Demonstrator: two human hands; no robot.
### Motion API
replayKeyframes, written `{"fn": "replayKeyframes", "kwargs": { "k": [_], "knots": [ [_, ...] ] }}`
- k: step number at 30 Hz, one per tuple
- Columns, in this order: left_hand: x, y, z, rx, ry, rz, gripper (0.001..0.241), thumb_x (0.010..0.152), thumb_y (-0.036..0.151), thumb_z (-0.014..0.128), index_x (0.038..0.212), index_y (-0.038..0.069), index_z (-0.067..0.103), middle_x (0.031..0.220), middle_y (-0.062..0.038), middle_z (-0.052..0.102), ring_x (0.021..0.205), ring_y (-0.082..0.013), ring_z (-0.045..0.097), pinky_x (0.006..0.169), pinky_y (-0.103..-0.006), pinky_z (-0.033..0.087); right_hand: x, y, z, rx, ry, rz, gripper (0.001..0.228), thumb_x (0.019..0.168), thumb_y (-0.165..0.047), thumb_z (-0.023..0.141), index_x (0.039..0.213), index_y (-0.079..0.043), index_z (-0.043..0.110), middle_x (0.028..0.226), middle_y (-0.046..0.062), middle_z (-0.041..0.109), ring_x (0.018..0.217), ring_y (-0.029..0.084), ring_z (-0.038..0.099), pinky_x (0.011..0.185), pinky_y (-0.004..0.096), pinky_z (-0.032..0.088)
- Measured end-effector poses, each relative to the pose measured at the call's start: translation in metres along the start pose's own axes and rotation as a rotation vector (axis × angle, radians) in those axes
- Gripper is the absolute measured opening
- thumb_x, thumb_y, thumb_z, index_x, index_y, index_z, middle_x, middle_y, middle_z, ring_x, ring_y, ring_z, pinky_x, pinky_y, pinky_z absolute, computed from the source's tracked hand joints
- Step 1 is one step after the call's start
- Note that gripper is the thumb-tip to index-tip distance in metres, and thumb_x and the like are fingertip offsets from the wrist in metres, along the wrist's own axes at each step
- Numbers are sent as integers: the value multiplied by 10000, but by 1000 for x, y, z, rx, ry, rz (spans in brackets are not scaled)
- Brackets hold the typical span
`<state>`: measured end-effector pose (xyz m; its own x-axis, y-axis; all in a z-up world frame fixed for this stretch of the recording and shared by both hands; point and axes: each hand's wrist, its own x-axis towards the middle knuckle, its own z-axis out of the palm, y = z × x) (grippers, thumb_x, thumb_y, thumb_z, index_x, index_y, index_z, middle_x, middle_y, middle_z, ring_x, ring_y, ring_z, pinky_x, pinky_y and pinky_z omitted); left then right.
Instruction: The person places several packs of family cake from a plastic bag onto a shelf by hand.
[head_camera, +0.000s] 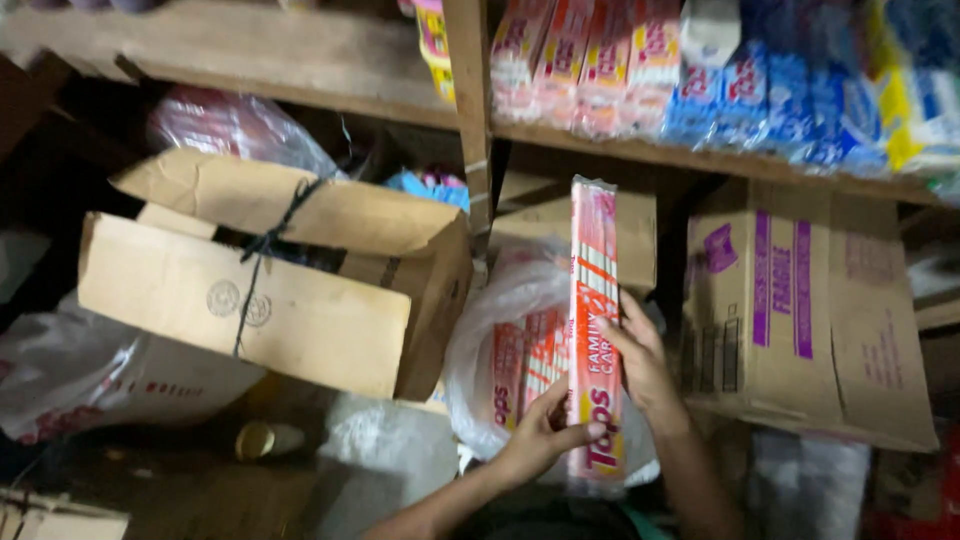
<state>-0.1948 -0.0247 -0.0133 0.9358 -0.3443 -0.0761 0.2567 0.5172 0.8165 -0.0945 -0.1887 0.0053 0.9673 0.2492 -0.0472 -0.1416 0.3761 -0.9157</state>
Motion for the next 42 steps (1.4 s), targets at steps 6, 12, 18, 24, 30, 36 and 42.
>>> {"fn": "replayKeyframes", "kwargs": {
  "k": [6, 12, 18, 24, 30, 36, 42],
  "knots": [
    [-19, 15, -40, 693, -233, -193, 405, 1079, 332, 564, 1342, 52, 693, 1215, -101, 743, 1040, -213, 708, 907, -366, 584, -39, 70, -100, 102, -147, 302, 598, 964, -81, 602, 1531, 34, 452, 1197, 178, 719, 890, 138, 714, 779, 288, 566],
    [-24, -40, -82, 1606, -274, 133, 790, 825, 661, 659, 1353, 74, 616, 1352, -200, 659, 1207, -406, 635, 1044, -517, 432, -81, 69, -105, 12, -134, 597, 608, 875, -71, 623, 1460, 38, 499, 1147, 137, 752, 806, 112, 729, 719, 261, 581],
    [-25, -11, -51, 1580, -495, -139, 922, 796, 714, 711, 1445, 87, 523, 1290, -223, 652, 1229, -413, 584, 1129, -562, 274, -81, 125, -123, -100, -33, 525, 565, 916, -78, 639, 1456, 45, 523, 1106, 113, 744, 795, 109, 713, 698, 260, 574],
    [-24, -49, -80, 1657, -654, -142, 440, 878, 404, 683, 1238, 152, 701, 1124, -128, 736, 1116, -299, 680, 1060, -503, 429, -44, 100, -59, -60, 96, 460, 583, 936, -89, 597, 1503, -31, 476, 1030, 138, 747, 702, 154, 715, 602, 303, 599],
    [-29, -19, -69, 1513, -598, -27, 221, 859, 225, 682, 1064, 176, 751, 980, -97, 753, 967, -285, 717, 959, -457, 492, 5, 103, -28, 83, 118, 423, 632, 938, -69, 584, 1543, -83, 404, 1107, 159, 715, 812, 189, 732, 681, 341, 633],
    [-38, -30, -78, 1669, -634, 9, 95, 861, 175, 689, 922, 132, 748, 919, -109, 739, 905, -300, 724, 872, -446, 544, 43, 156, -48, 35, 104, 264, 736, 921, 49, 575, 1608, -75, 342, 1268, 122, 674, 1081, 185, 681, 953, 342, 564],
    [-42, -8, -69, 1429, -542, 131, 172, 766, 147, 702, 925, 146, 770, 897, -105, 739, 886, -307, 721, 854, -455, 547, 49, 207, -67, -10, 134, 257, 861, 856, 100, 571, 1626, -108, 247, 1220, 119, 676, 1075, 183, 671, 950, 326, 543]
  ]
}}
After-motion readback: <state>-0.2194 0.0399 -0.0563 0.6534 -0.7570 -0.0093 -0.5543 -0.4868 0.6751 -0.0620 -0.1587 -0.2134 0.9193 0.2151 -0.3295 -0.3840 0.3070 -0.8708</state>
